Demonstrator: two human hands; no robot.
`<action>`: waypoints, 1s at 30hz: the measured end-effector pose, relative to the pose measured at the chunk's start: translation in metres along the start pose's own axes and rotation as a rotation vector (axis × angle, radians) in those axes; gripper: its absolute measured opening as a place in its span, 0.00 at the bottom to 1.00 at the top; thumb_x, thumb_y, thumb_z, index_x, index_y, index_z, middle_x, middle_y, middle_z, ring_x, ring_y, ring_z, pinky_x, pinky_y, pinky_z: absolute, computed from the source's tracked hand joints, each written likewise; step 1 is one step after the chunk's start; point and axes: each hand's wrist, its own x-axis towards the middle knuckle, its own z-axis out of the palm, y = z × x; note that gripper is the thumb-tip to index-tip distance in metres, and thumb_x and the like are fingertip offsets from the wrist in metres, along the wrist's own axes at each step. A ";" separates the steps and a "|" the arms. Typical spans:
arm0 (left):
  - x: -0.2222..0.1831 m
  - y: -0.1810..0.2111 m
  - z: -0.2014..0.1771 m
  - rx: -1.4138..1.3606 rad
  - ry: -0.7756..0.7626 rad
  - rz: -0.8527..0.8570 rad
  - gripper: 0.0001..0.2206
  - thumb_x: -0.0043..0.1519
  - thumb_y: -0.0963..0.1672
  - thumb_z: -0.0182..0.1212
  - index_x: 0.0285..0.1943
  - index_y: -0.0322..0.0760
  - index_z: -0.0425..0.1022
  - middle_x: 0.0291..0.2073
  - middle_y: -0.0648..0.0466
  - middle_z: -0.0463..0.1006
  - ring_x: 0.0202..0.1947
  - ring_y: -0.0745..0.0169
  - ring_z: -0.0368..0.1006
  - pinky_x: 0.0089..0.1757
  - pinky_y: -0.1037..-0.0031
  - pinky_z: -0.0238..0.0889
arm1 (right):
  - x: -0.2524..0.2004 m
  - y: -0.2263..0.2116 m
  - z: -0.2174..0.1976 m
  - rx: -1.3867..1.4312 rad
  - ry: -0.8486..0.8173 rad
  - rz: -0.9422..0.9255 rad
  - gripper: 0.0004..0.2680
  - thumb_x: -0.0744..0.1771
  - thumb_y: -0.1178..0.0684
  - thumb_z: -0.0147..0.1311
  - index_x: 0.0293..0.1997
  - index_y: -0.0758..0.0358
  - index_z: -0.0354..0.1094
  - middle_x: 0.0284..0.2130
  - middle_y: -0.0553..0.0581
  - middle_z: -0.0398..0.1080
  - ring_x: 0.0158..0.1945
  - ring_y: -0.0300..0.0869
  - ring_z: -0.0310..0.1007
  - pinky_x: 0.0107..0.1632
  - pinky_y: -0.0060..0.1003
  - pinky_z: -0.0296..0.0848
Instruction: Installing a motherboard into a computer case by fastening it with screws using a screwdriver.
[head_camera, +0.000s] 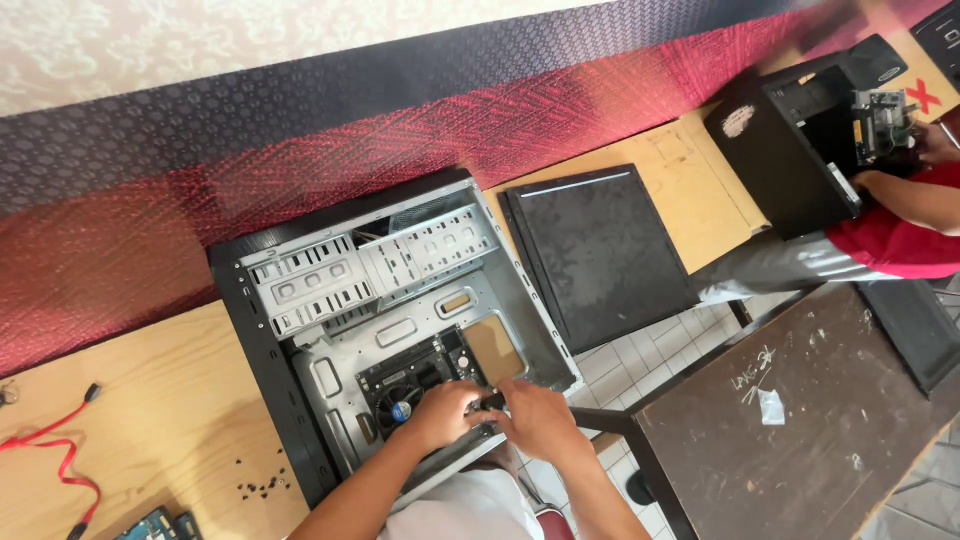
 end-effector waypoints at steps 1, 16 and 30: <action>0.000 0.000 0.002 0.014 -0.022 0.013 0.21 0.65 0.53 0.62 0.61 0.41 0.77 0.57 0.52 0.79 0.53 0.46 0.76 0.49 0.56 0.70 | 0.001 0.007 0.009 -0.041 0.059 0.009 0.12 0.71 0.41 0.48 0.46 0.59 0.62 0.38 0.59 0.72 0.40 0.61 0.73 0.34 0.57 0.66; 0.003 -0.010 0.015 0.034 -0.026 0.027 0.18 0.59 0.45 0.68 0.60 0.48 0.78 0.51 0.54 0.82 0.48 0.46 0.78 0.44 0.57 0.70 | 0.011 0.004 0.021 0.162 0.123 0.029 0.16 0.68 0.32 0.55 0.38 0.56 0.67 0.20 0.52 0.71 0.29 0.51 0.71 0.28 0.47 0.61; -0.001 0.012 -0.002 0.002 -0.109 -0.015 0.20 0.64 0.53 0.64 0.61 0.44 0.77 0.52 0.47 0.81 0.50 0.42 0.77 0.45 0.55 0.70 | -0.008 -0.002 -0.002 0.242 0.091 0.102 0.12 0.68 0.35 0.53 0.39 0.49 0.68 0.31 0.47 0.75 0.40 0.45 0.71 0.38 0.42 0.65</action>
